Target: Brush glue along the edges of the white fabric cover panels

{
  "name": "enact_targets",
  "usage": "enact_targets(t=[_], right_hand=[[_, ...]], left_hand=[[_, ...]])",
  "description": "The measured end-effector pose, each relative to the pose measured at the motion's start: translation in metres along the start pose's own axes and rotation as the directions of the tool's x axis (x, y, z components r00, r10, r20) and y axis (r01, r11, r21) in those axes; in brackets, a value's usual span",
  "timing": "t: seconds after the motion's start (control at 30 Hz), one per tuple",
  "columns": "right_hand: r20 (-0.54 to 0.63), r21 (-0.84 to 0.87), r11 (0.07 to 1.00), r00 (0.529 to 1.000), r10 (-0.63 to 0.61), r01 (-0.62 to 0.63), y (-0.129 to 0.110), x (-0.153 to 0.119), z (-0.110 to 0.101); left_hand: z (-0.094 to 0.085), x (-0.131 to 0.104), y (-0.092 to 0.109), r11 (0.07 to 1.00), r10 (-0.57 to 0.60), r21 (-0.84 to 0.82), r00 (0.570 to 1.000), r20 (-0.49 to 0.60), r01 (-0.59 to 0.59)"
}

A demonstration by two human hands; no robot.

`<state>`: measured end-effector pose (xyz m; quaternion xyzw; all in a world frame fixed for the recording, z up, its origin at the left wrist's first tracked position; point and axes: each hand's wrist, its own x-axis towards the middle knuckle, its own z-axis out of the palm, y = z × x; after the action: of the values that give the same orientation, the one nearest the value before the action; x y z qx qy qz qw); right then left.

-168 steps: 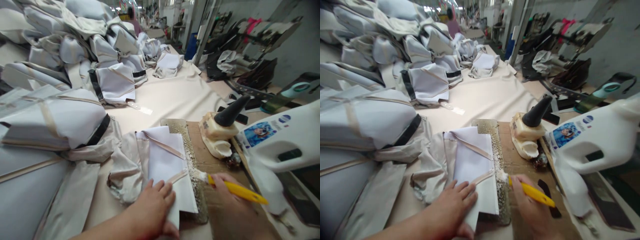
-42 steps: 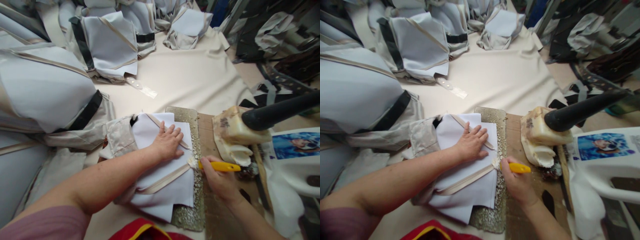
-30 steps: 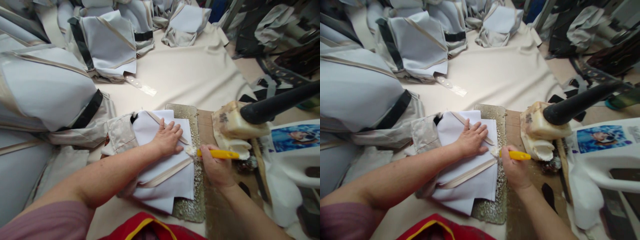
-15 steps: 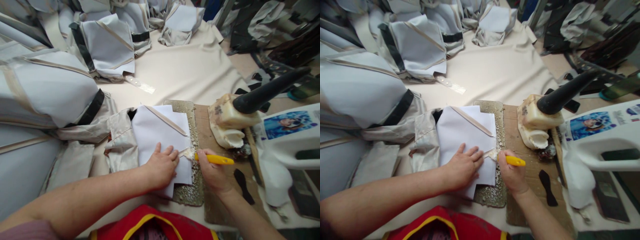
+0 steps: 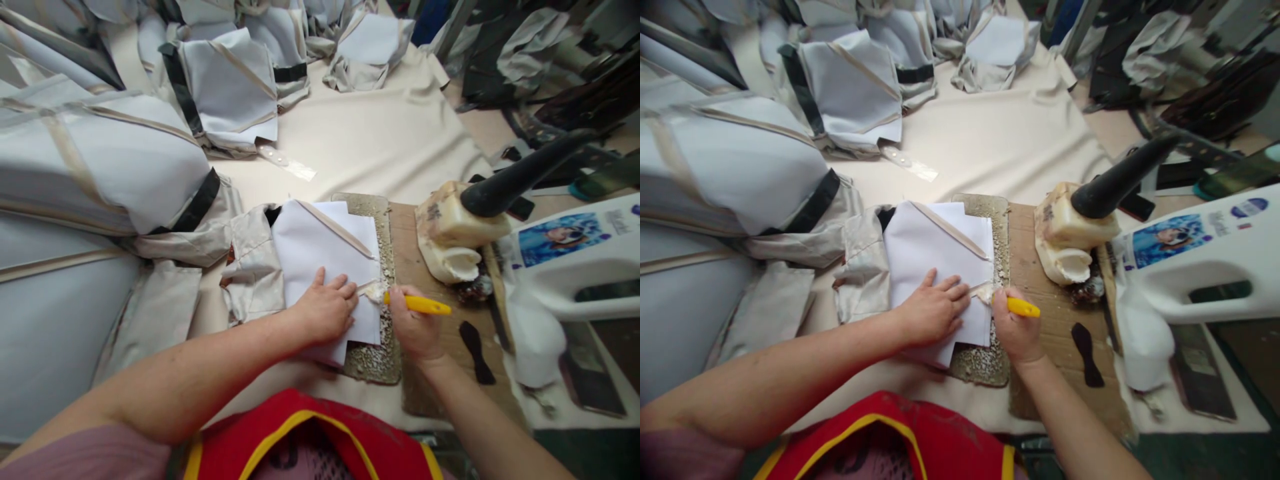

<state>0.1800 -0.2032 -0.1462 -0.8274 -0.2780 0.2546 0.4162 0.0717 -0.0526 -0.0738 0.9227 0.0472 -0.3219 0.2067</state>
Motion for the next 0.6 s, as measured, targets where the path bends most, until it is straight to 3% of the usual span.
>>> enact_targets(t=[0.1, 0.2, 0.3, 0.4, 0.5, 0.6], right_hand=[[0.125, 0.003, 1.000, 0.992, -0.017, 0.016, -0.004, -0.044, -0.014], [0.177, -0.009, 1.000, 0.984, 0.010, -0.008, -0.010, -0.079, -0.030], [0.126, -0.021, 1.000, 0.992, 0.003, -0.001, -0.013, -0.082, -0.034], [0.072, -0.026, 0.996, 0.994, -0.088, 0.090, -0.014, -0.072, -0.031], [0.139, -0.018, 0.984, 0.975, -0.171, 0.176, -0.016, -0.072, -0.034], [0.153, -0.011, 0.990, 0.979, -0.136, 0.140, -0.018, -0.083, -0.044]], left_hand=[[0.001, 0.000, 0.000, 1.000, 0.007, 0.012, 1.000, -0.005, -0.007], [0.001, -0.001, 0.000, 1.000, 0.009, 0.014, 1.000, -0.018, -0.009], [0.001, -0.001, 0.001, 1.000, 0.003, 0.014, 1.000, -0.013, -0.003], [0.000, -0.001, 0.002, 1.000, -0.007, 0.023, 1.000, -0.006, 0.007], [0.000, -0.002, 0.005, 0.999, 0.007, 0.050, 0.999, -0.035, -0.006], [0.004, -0.014, 0.005, 0.993, 0.058, 0.109, 0.992, -0.116, -0.045]])
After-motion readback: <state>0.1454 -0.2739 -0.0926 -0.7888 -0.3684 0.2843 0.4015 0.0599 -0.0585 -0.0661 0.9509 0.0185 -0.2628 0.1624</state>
